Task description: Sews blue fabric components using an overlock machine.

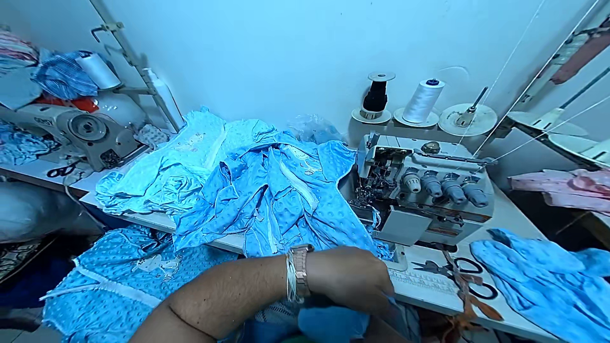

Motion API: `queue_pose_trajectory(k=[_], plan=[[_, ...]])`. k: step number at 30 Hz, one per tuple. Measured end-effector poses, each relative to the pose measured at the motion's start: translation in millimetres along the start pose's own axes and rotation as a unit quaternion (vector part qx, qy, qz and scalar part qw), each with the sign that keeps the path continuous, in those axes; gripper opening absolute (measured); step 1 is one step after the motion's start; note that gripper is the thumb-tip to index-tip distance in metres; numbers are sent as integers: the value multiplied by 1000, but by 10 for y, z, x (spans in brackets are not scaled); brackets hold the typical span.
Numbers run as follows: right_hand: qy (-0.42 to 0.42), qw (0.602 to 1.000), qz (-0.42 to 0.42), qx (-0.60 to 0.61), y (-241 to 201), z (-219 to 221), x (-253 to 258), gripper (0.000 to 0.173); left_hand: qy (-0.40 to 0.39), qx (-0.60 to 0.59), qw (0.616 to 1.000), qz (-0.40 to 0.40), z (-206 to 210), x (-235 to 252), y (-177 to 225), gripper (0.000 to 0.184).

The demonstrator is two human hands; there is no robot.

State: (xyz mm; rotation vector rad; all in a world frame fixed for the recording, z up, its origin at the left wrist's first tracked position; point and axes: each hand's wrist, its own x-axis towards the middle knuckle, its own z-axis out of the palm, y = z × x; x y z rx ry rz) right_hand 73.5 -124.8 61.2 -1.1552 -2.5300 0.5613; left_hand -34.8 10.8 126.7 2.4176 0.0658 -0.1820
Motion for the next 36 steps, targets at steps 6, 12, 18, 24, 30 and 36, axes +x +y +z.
queue_pose_trajectory(k=[6,12,18,24,30,36], plan=[[-224,916,230,240,-96,92,210,45,-75,144,984,-72,301,124,321,30],[-288,903,252,193,-135,-44,283,42,-110,79,987,-86,296,289,199,35],[274,886,107,359,312,94,-652,27,375,9,926,-29,105,-53,-260,18],[483,731,154,456,833,105,-771,45,484,233,843,-37,954,113,-593,8],[522,727,128,428,759,196,-325,36,497,317,803,-89,921,506,-899,29],[485,800,332,118,805,130,-352,34,530,206,822,-43,723,187,-741,10]])
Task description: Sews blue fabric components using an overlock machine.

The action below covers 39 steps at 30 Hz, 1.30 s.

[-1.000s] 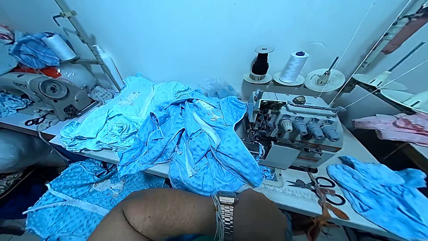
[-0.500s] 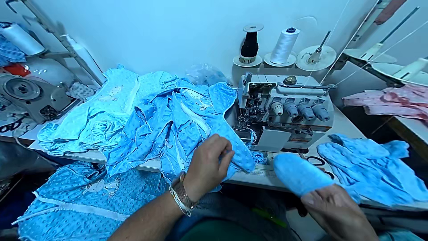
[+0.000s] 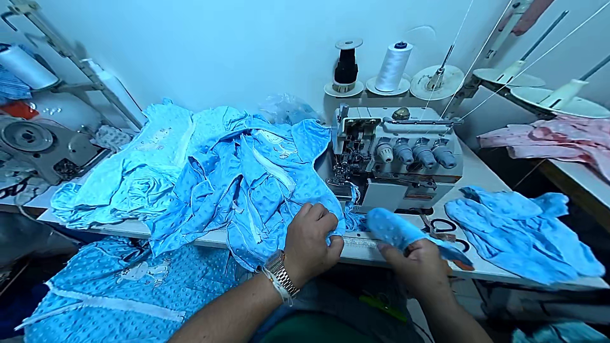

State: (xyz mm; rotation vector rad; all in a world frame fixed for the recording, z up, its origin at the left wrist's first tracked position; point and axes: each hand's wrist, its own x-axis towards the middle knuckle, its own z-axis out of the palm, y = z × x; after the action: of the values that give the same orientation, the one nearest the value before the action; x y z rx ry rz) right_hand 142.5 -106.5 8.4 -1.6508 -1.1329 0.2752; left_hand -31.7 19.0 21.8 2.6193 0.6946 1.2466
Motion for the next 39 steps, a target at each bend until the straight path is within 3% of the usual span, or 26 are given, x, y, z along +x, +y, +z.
queue_pose_trajectory(k=[2,5,9,13,17,21,30,36,39], plan=[[-41,993,-50,-97,-88,97,-26,46,-3,-14,1000,0,-103,-6,80,10],[-12,978,-105,-180,-306,284,-33,54,-31,-59,998,12,-233,-3,110,8],[83,962,-177,-190,-376,428,-18,36,-51,-80,995,33,-394,11,91,15],[103,958,-231,-135,-443,446,12,27,-34,-50,997,51,-463,-9,90,14],[71,975,-192,-82,-448,409,-1,25,-43,-51,998,19,-505,-3,113,12],[13,981,-127,-144,-636,267,-104,38,-77,-48,996,11,-520,31,136,21],[108,943,-249,-191,-554,497,11,31,-108,-45,993,32,-600,103,212,14],[11,973,-202,-110,-504,290,59,28,-189,-119,975,1,-802,169,134,14],[-43,968,-220,-111,-416,111,91,31,-218,-157,963,1,-861,205,55,19]])
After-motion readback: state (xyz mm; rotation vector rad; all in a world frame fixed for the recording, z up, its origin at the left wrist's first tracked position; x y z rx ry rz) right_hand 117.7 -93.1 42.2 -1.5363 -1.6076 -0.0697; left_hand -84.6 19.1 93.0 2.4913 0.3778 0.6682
